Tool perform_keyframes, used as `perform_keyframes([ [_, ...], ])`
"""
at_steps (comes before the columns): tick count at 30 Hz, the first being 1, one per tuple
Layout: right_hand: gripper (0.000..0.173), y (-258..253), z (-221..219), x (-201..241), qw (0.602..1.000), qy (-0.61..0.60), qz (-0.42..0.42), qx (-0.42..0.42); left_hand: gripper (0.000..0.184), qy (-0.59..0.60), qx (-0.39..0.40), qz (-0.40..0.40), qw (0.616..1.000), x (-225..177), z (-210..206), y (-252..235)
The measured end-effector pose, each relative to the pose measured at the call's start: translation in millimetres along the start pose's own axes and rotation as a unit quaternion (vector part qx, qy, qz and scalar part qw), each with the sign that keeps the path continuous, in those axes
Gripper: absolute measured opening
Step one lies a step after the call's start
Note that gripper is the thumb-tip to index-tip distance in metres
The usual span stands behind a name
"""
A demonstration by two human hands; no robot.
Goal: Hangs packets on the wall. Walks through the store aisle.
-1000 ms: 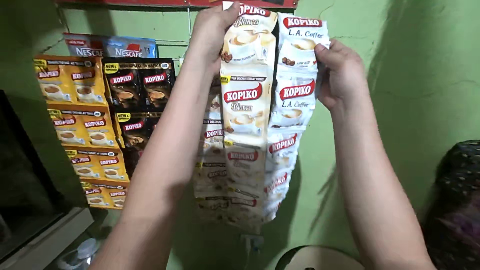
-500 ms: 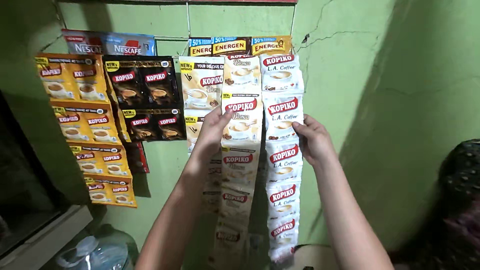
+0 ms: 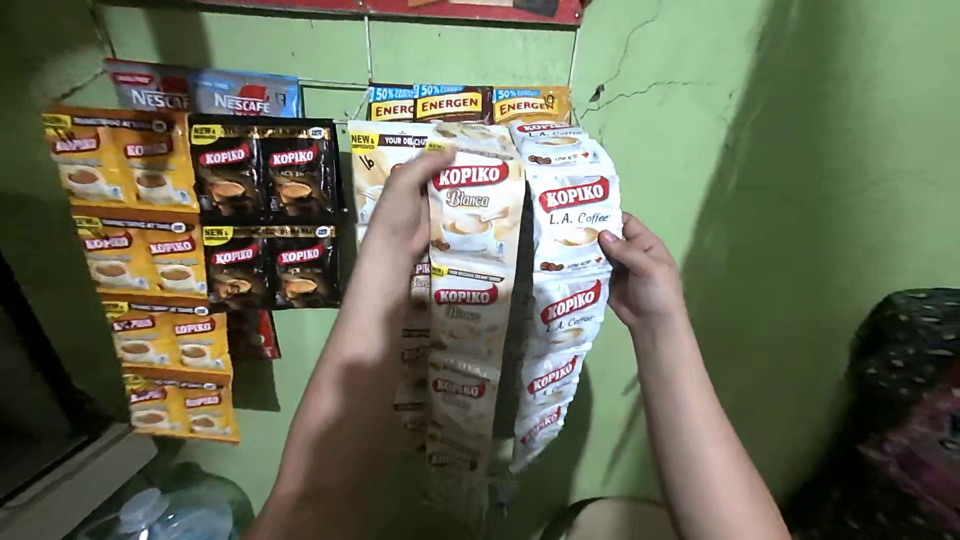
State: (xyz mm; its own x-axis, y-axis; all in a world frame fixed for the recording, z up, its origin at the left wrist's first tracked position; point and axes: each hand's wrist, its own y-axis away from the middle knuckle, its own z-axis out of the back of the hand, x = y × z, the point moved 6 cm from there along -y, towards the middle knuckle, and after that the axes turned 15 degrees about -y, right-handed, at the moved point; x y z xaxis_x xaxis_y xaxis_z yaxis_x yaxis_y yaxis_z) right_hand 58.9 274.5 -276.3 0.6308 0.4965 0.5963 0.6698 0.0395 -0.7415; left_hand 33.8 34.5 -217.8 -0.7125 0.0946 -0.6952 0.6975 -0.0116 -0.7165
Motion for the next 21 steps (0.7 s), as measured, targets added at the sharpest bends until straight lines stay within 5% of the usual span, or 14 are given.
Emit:
perform_keyframes([
  [5,0.026,-4.6,-6.9,1.6,0.999,-0.001,0.032,0.009,0.024,0.038,0.018,0.023,0.999,-30.8,-1.7,-60.2],
  [11,0.031,-6.6,-5.1,8.4,0.996,-0.044,0.071,0.006,0.027,0.102,0.016,-0.088,0.991,-47.5,12.0,-49.6],
  [15,0.027,-3.6,-12.5,6.3,0.998,-0.027,0.059,0.011,0.019,-0.018,0.013,-0.008,1.0,-9.4,11.6,-7.8],
  [21,0.026,0.4,-23.9,10.4,0.995,-0.017,0.095,0.022,0.023,-0.036,0.018,0.102,0.994,40.2,8.0,1.5],
])
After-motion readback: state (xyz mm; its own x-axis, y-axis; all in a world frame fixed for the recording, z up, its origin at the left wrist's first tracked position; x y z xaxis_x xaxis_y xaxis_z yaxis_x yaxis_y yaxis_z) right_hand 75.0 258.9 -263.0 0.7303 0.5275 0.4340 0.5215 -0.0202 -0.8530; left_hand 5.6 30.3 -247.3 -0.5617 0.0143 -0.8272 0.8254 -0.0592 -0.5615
